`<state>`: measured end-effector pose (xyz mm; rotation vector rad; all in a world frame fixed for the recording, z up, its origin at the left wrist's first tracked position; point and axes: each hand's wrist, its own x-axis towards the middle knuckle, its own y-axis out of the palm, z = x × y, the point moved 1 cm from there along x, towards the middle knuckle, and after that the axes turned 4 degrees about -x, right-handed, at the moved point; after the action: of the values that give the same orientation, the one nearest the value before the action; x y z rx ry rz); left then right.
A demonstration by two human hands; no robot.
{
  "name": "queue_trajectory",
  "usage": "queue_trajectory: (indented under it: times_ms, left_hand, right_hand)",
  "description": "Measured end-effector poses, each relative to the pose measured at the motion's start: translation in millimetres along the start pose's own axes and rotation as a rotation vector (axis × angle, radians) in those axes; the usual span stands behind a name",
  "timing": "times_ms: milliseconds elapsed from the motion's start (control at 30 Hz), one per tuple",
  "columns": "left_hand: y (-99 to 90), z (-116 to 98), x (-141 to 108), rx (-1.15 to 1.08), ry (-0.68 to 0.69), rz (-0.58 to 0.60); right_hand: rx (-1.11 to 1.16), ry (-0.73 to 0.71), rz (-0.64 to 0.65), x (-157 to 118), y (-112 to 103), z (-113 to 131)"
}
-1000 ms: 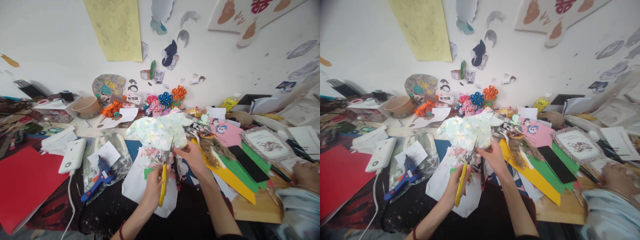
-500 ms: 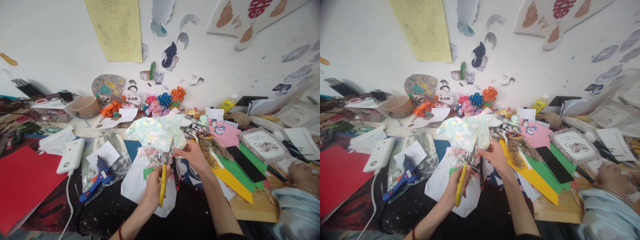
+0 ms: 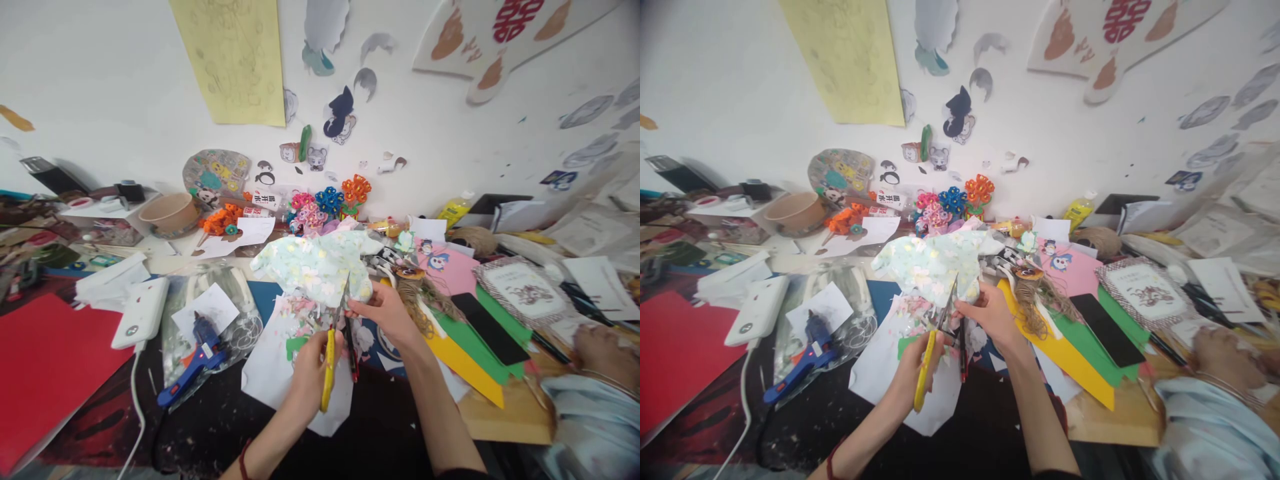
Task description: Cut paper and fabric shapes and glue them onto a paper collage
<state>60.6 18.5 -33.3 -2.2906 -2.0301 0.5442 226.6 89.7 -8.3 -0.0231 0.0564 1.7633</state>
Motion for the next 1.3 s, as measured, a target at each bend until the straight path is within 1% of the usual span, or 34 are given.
queue_trajectory:
  times_ms: [200,333,467,533,600,767,833,900,1000,1100,1167,1233,1300]
  left_hand:
    - [-1.1,-0.4,2.2,0.047,0.034,-0.025]
    - [-1.7,-3.3,3.3,0.034,0.055,-0.018]
    - [-1.7,-4.2,7.3,0.091,0.059,-0.026]
    - [-2.2,-5.7,9.3,0.102,0.052,-0.004]
    - [-3.3,-8.7,10.6,0.106,0.059,0.014]
    - [-12.3,-17.1,14.6,0.196,0.087,0.054]
    - [-21.0,-18.9,18.4,0.236,0.099,0.095]
    - [-33.2,-20.5,24.0,0.290,0.128,0.140]
    - [-55.0,-25.4,35.3,0.383,0.201,0.235]
    - [-75.8,-35.1,47.8,0.453,0.224,0.387]
    - [-87.4,-44.1,55.4,0.455,0.203,0.485]
    - [-96.9,-54.6,62.5,0.438,0.187,0.570]
    - [-104.4,-65.8,69.1,0.448,0.198,0.640]
  right_hand:
    - [-0.009,0.014,0.004,-1.6,-0.9,-1.5]
    - [-0.009,0.019,-0.034,-2.6,-2.5,-1.0]
    - [0.025,0.010,-0.085,-4.6,-4.3,-2.3]
    - [0.072,-0.002,-0.131,-6.5,-3.5,-5.1]
    - [0.142,-0.010,-0.205,-9.0,0.1,-9.9]
    - [0.309,0.055,-0.411,-14.9,22.1,-25.6]
    - [0.336,0.034,-0.504,-16.0,31.3,-29.8]
    - [0.334,-0.038,-0.588,-16.7,37.2,-31.9]
    - [0.319,-0.115,-0.641,-17.5,39.2,-33.6]
    - [0.336,-0.106,-0.626,-19.2,35.4,-37.2]
    - [0.338,-0.089,-0.603,-20.7,32.3,-40.4]
    - [0.327,-0.073,-0.566,-21.7,30.1,-43.3]
    - [0.327,-0.064,-0.527,-22.0,28.9,-44.9]
